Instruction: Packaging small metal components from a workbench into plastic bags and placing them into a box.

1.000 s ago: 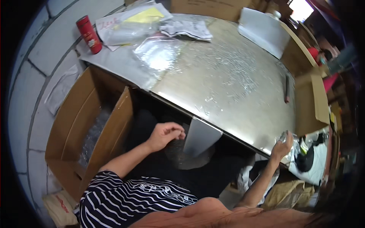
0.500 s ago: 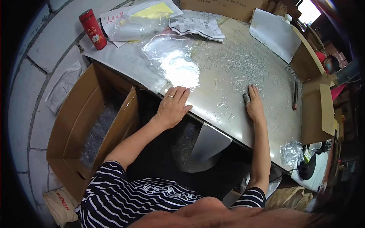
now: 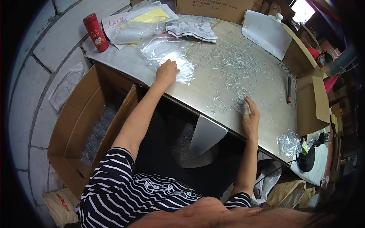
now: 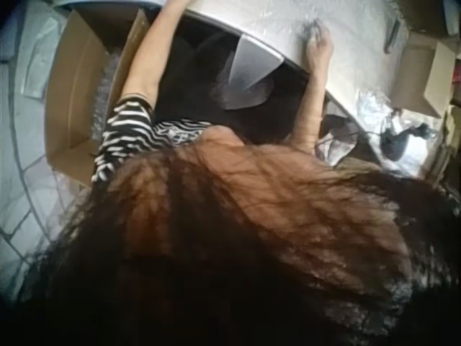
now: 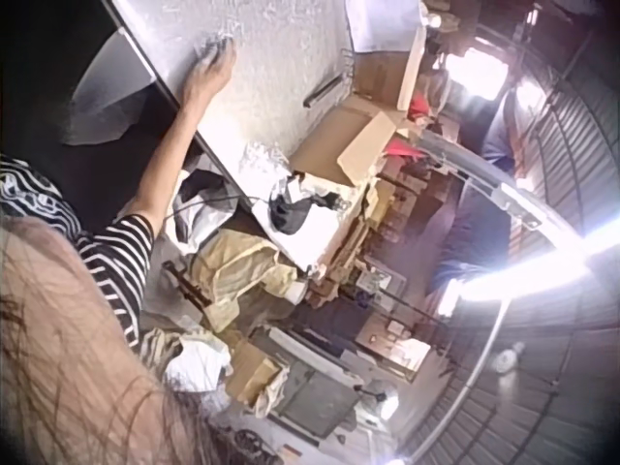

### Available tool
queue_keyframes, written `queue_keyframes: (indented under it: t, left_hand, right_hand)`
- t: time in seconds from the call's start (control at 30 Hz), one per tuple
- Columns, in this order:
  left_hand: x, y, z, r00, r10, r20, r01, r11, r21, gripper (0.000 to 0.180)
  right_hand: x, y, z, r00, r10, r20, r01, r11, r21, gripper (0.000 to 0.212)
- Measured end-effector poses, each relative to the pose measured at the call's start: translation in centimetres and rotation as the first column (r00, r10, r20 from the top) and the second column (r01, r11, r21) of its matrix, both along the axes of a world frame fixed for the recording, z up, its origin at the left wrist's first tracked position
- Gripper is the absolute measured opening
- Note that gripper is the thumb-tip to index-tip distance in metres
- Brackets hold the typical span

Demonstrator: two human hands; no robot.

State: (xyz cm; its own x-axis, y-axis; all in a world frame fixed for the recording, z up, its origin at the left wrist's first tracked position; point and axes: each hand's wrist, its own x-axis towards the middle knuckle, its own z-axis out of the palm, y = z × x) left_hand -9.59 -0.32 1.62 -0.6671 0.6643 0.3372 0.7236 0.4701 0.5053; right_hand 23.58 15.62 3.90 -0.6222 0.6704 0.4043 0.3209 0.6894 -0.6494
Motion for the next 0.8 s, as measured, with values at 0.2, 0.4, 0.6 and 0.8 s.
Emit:
queue_keyframes:
  t: [0.2, 0.4, 0.6, 0.8]
  left_hand:
    - [-0.8, 1.6, 0.8, 0.996, 0.061, -0.064, -0.066, 0.995, -0.069, 0.025]
    - [3.4, -2.6, 2.1, 0.942, -0.190, 0.277, 0.002, 0.828, 0.560, 0.022]
    - [11.0, -7.0, 1.8, 0.214, -0.654, 0.725, -0.053, 0.734, 0.677, 0.028]
    - [17.2, -9.8, -1.2, 0.075, -0.594, 0.801, 0.101, 0.803, 0.587, 0.029]
  right_hand:
    - [3.5, -4.6, 0.8, 0.990, -0.037, -0.135, 0.026, 0.996, -0.085, 0.025]
    - [6.2, -8.4, 1.3, 0.978, -0.050, -0.202, 0.016, 0.986, -0.165, 0.018]
    - [2.9, -12.0, 1.9, 0.938, 0.092, -0.335, -0.248, 0.853, -0.460, 0.028]
    - [-1.2, -14.6, -1.0, 0.916, 0.153, -0.371, -0.380, 0.626, -0.681, 0.026]
